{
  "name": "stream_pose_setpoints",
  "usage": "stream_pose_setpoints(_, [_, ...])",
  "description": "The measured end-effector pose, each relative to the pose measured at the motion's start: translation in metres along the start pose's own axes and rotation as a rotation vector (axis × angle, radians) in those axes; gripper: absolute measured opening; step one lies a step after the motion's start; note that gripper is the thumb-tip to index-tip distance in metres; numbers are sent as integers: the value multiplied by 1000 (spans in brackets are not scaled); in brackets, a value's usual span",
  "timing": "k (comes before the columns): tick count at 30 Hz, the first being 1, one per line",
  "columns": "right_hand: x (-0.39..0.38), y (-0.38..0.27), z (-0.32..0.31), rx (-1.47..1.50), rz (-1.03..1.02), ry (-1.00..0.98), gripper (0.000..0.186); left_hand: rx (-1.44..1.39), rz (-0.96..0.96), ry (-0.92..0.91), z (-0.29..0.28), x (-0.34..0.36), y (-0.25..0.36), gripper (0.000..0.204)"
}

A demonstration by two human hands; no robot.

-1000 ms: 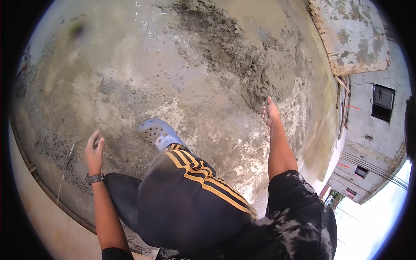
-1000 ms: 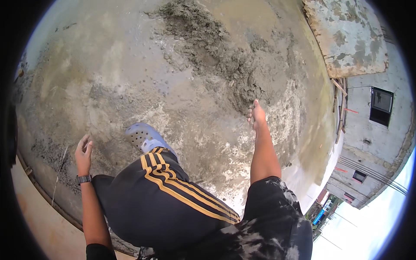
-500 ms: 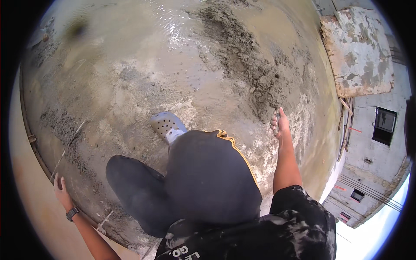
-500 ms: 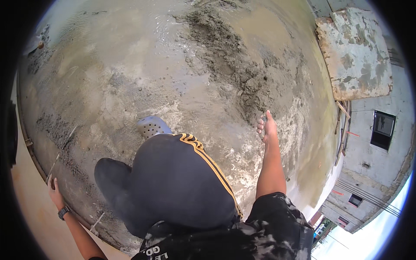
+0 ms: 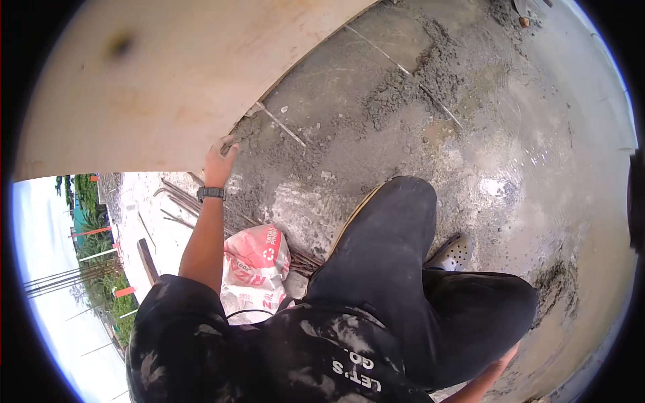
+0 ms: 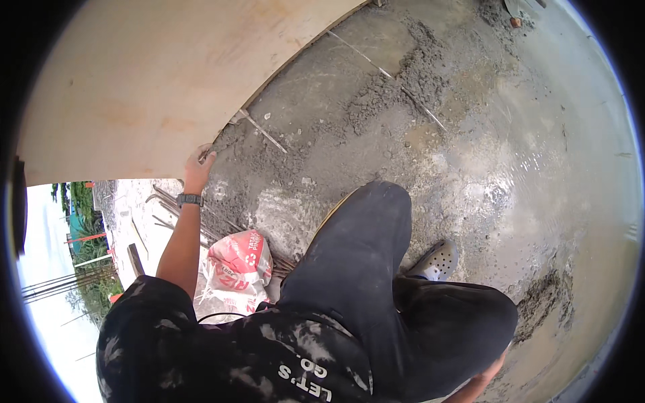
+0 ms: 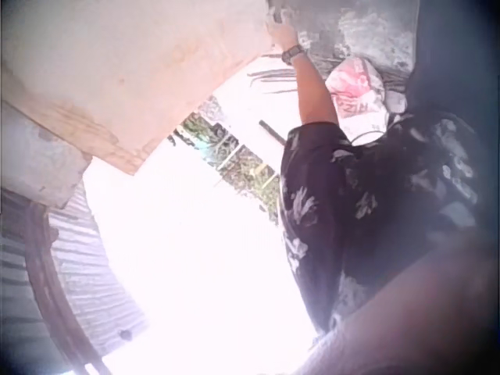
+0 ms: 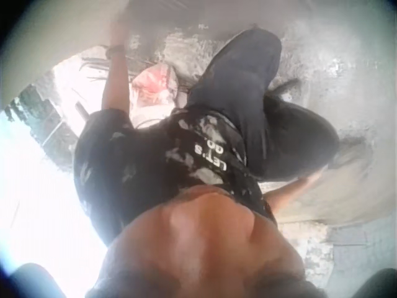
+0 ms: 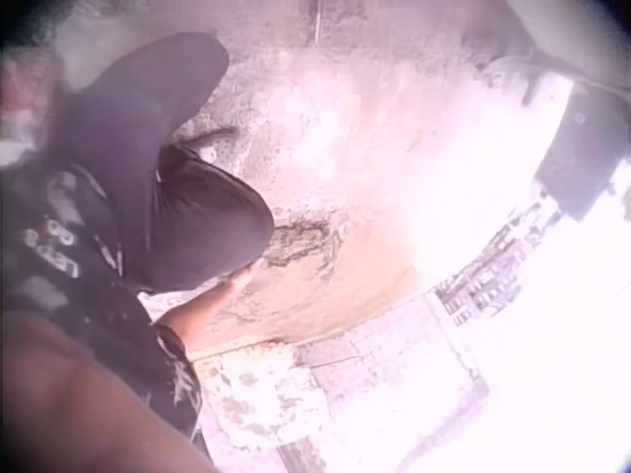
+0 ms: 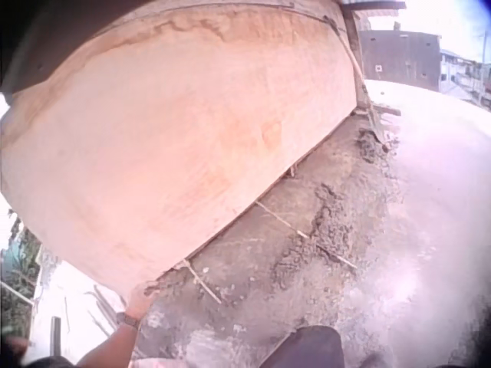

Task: The person applies mortar to a wall using a trowel, spreading and smoothing the mixture across the vertical surface while crouching.

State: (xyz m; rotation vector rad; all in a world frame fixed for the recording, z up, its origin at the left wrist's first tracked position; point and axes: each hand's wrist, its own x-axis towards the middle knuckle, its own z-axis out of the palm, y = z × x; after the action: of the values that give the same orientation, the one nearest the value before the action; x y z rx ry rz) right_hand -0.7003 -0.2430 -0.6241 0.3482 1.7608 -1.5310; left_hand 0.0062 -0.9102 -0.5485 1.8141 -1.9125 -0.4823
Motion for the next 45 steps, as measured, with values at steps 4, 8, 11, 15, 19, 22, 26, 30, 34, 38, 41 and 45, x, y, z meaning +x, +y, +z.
stream_pose_setpoints(4, [6, -106, 132, -280, 10, -62, 53, 184, -189, -23, -29, -103, -46, 40])
stream_pose_setpoints(8, [45, -135, 264, -397, -108, -172, 42, 178, -420, 39, -29, -178, -121, 45])
stream_pose_setpoints(11, [93, -165, 342, -602, -154, -391, 41, 276, -391, 154, 6, -221, -173, 60])
stream_pose_setpoints(15, [80, -194, 484, -867, -12, -726, 41, 386, -713, 120, 92, -257, -194, 98])
stream_pose_setpoints(19, [80, -160, 622, -1095, 102, -925, 41, 323, -997, 209, 151, -289, -204, 110])
stream_pose_setpoints(22, [63, -142, 707, -1298, 79, -903, 41, 314, -1152, 299, 174, -243, -138, 108])
stream_pose_setpoints(26, [73, -59, 833, -1532, 76, -1117, 45, 410, -1140, 340, 167, -262, -163, 104])
stream_pose_setpoints(30, [81, 45, 962, -1889, -676, -1269, 50, 534, -977, 362, 175, -263, -177, 92])
stream_pose_setpoints(34, [47, 139, 998, -2055, -1553, -1039, 43, 535, -861, 398, 169, -270, -185, 88])
stream_pose_setpoints(38, [65, 151, 984, -1890, -1666, -934, 42, 594, -891, 371, 169, -270, -189, 87])
stream_pose_setpoints(41, [91, 132, 957, -1840, -1609, -856, 46, 540, -921, 402, 173, -263, -201, 91])
stream_pose_setpoints(45, [134, 97, 933, -1658, -1622, -873, 50, 582, -1170, 369, 183, -219, -179, 91])
